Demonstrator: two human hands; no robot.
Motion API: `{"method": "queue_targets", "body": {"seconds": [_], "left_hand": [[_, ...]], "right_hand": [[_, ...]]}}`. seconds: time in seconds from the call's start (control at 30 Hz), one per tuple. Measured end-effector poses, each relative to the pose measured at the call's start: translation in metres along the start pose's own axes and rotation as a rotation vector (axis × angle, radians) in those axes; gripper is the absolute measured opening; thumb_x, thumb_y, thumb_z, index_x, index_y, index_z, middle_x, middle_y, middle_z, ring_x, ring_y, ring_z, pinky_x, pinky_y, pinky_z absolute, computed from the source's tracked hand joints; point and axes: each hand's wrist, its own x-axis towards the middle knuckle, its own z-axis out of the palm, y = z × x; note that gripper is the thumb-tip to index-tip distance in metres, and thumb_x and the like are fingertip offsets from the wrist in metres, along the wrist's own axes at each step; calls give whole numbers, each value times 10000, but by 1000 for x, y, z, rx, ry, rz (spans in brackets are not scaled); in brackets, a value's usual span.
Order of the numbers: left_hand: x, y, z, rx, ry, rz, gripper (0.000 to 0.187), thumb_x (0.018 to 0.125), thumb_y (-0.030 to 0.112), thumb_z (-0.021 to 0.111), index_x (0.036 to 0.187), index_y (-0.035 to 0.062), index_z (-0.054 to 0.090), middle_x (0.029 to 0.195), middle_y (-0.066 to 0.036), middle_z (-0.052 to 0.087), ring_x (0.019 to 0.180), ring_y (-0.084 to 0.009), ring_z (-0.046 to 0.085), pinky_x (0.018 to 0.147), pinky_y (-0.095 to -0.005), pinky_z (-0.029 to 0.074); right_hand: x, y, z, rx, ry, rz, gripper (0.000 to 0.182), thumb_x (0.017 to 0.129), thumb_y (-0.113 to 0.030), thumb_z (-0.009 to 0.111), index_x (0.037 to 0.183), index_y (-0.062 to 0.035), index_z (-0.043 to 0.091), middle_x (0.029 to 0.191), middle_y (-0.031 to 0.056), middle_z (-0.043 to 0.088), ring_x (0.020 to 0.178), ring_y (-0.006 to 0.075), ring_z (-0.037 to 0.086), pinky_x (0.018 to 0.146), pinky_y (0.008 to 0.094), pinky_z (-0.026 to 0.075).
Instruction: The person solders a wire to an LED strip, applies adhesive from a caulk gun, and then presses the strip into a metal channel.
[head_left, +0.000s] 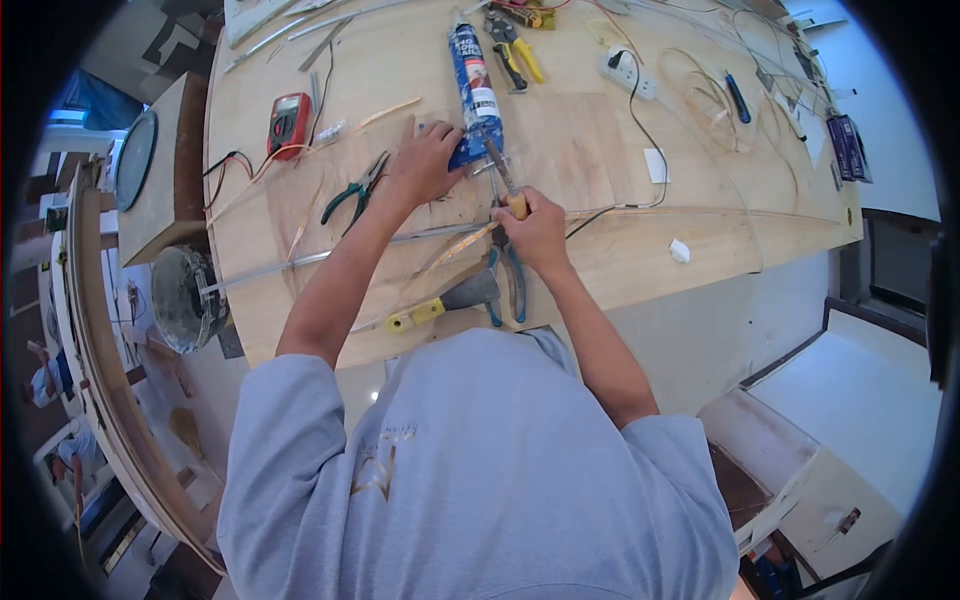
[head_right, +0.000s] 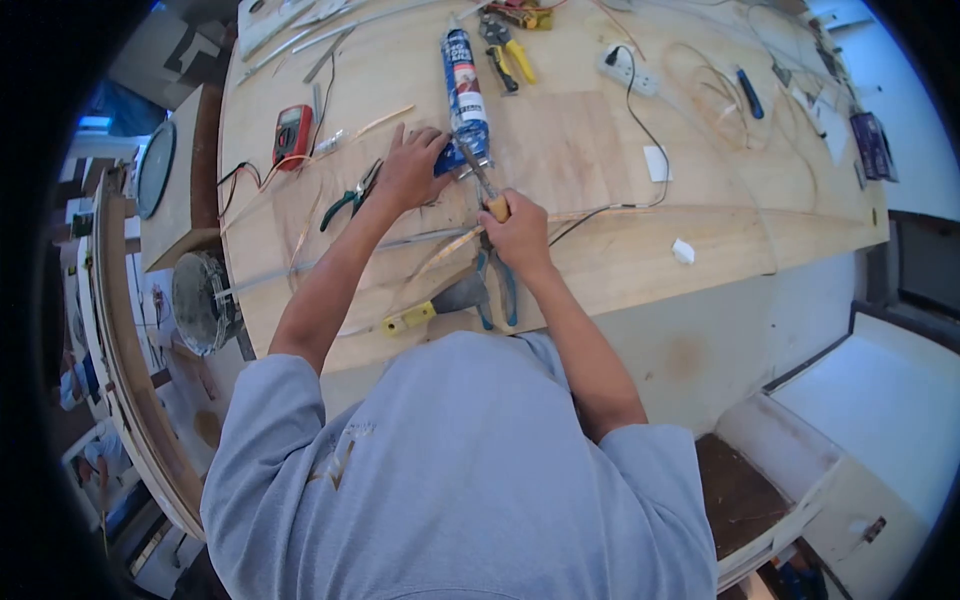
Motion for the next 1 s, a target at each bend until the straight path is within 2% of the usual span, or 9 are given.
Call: {"method": "queue_targets", "body": {"seconds": [0.1,0.3,0.47,0.57,0.67,0.77,0.8,0.9,1.0], "left_hand": [[1,-6,-1,-47,135,110,564,798,316,741,1272,58,579,1263,-135,584,1266,-294,511,1166,-554,273],[10,-5,-17,-159,232,103,549,769,205,709,1269,29,564,1250,-148,590,1245,-319,526,1151,-564,306],[22,1,-48,-169,118,102,614,760,203,734,1313,10,548,1297,-187,586,1230,-357,540,1147,-522,343],[27,0,-65,-185,95,130,614,760,206,733,1318,16,557,1302,-179,601,1209,-353,561,1143,-499,360],[31,-1,-75,-162,91,137,611,759,213,733,1319,32,570,1295,-161,618,1194,-339,579,1137,-484,374],[31,-4,-77,-125,138,138,603,752,214,731,1311,45,583,1288,-144,631,1189,-321,589,1136,-480,381],[32,-5,-77,-116,160,142,599,749,214,730,1308,49,588,1286,-139,634,1188,-316,591,1137,-480,382],[37,-5,-88,-96,124,163,561,731,196,721,1260,37,619,1217,-143,666,1138,-325,611,1090,-461,424],[42,-12,-84,-120,241,288,461,721,181,722,1150,28,648,1005,-135,692,945,-339,643,897,-448,492]], "right_hand": [[0,-4,2,28,34,-20,244,757,-117,793,947,-8,686,800,168,681,708,301,662,680,358,515],[6,-33,-9,84,137,-132,276,756,-91,799,995,-18,681,893,164,687,784,309,673,721,356,524],[14,-48,-25,-44,180,-365,308,766,-68,794,1046,-6,681,933,166,683,825,312,675,736,358,527],[16,-55,-21,1,241,-433,322,779,-44,768,1086,-5,680,913,154,668,795,296,659,714,349,516],[20,-58,-22,61,232,-414,305,785,-13,742,1085,-5,691,889,142,646,760,264,638,692,326,500],[28,-65,-31,41,239,-460,247,807,-4,748,1046,24,692,885,93,641,781,192,626,722,289,497],[32,-62,-32,93,225,-460,247,797,9,741,1041,16,699,878,98,636,776,198,624,712,294,494],[42,-53,-35,202,143,-427,255,777,33,730,1029,-3,715,866,101,627,773,201,622,701,301,487],[47,-57,-53,200,-13,-352,248,774,24,744,1018,-7,716,876,84,636,797,175,624,728,296,489]]}}
